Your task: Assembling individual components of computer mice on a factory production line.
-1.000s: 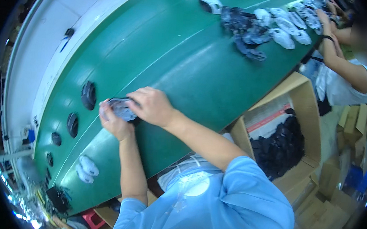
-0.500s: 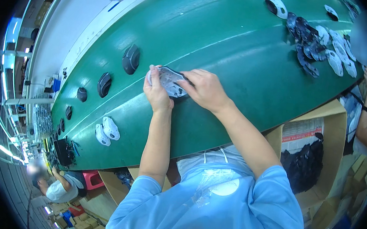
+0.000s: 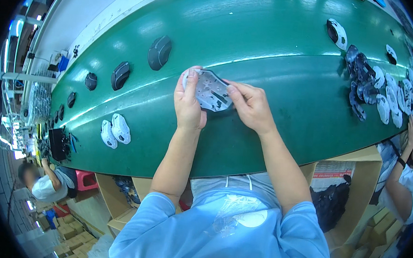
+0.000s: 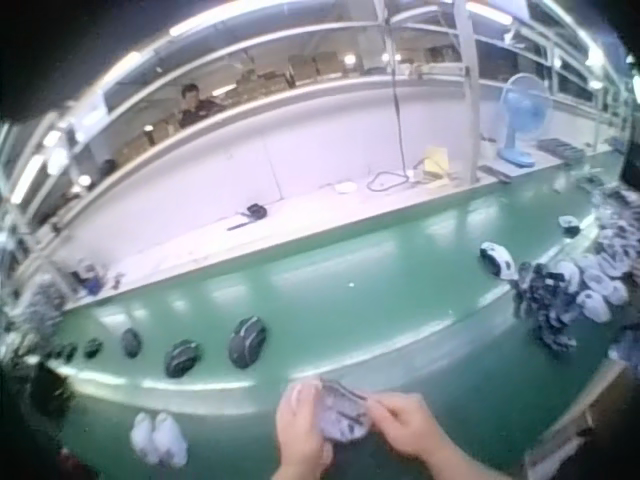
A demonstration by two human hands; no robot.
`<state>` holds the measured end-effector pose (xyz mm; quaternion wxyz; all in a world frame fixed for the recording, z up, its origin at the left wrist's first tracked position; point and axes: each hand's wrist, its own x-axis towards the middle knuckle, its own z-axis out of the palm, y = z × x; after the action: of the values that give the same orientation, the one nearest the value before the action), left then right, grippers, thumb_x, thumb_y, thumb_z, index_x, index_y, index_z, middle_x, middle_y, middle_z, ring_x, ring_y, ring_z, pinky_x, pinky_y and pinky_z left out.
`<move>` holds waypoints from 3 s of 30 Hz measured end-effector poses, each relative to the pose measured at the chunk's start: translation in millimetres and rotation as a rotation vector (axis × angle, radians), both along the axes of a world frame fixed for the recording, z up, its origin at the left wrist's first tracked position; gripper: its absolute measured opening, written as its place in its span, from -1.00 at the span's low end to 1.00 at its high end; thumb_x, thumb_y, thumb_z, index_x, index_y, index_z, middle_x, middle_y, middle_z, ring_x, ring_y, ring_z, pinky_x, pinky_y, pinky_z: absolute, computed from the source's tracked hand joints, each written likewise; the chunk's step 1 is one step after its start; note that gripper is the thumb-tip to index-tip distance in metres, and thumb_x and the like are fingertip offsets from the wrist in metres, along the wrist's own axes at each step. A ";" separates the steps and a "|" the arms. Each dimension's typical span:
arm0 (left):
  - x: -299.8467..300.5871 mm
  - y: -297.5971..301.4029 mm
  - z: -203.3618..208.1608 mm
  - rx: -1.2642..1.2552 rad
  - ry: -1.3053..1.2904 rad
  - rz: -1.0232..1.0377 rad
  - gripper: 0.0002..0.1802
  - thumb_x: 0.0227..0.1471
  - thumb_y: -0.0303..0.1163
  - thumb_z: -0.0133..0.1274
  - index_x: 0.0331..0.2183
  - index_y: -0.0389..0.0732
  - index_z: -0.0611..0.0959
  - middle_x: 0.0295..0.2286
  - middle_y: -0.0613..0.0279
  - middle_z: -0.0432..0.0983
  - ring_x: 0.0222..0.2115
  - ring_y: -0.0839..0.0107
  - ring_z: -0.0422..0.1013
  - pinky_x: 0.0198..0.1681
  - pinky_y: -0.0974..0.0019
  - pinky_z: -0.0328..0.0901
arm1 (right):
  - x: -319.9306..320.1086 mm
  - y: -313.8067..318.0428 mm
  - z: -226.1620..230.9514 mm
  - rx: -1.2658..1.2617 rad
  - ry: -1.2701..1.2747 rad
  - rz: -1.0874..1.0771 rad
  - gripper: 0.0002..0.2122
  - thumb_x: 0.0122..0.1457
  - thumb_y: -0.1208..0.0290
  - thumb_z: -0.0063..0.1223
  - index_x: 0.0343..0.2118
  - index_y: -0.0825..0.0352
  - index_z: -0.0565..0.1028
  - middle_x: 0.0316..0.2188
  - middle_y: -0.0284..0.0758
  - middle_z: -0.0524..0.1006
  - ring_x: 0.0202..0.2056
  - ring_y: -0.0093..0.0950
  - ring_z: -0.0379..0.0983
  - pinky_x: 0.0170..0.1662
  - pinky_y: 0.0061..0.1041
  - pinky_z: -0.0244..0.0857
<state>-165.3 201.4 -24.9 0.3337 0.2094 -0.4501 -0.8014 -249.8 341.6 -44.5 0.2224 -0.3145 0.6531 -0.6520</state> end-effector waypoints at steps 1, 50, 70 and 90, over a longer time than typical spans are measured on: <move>-0.3 5.7 7.2 0.117 0.015 -0.038 -0.73 0.34 -0.23 -0.04 -0.10 -0.21 0.53 -0.18 0.17 0.56 -0.27 0.48 0.50 -0.16 0.37 0.41 | 0.5 2.2 -2.9 -0.012 -0.116 -0.025 -0.72 0.36 0.34 0.03 -0.02 0.40 0.60 -0.43 -0.40 0.58 -0.46 -0.68 0.38 -0.39 -0.63 0.30; 12.5 4.9 -11.3 0.660 -0.126 -0.563 -0.52 0.30 0.05 -0.10 -0.14 -0.22 0.53 -0.42 0.13 0.58 -0.63 0.36 0.53 -0.68 0.37 0.42 | -9.0 3.5 36.0 -0.197 0.672 -0.045 -0.60 -0.05 0.12 0.41 -0.24 0.28 0.55 -0.29 -0.26 0.56 -0.25 -0.26 0.48 -0.18 -0.33 0.36; 22.1 23.7 -8.0 -0.445 0.089 -0.124 -0.70 0.30 -0.28 -0.02 -0.47 -0.19 0.45 -0.50 0.31 0.44 -0.49 0.61 0.24 -0.39 0.48 0.14 | 5.3 7.7 23.5 -0.132 0.210 0.005 -0.64 0.17 0.33 0.16 -0.02 0.43 0.54 -0.25 -0.13 0.59 -0.26 -0.27 0.54 -0.20 -0.38 0.40; 18.0 13.1 -3.8 -0.805 0.344 0.017 -0.51 0.22 -0.18 0.13 -0.64 -0.26 0.44 -0.70 0.25 0.42 -0.73 0.40 0.30 -0.66 0.33 0.20 | 13.7 3.0 12.6 -0.286 0.288 -0.021 -0.66 0.11 0.26 0.29 -0.13 0.39 0.59 -0.22 -0.18 0.60 -0.25 -0.32 0.58 -0.21 -0.45 0.45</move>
<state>-147.3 214.5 -28.6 0.4652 -0.0701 -0.6628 -0.5826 -236.2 344.6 -32.0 0.0728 -0.4261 0.5822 -0.6886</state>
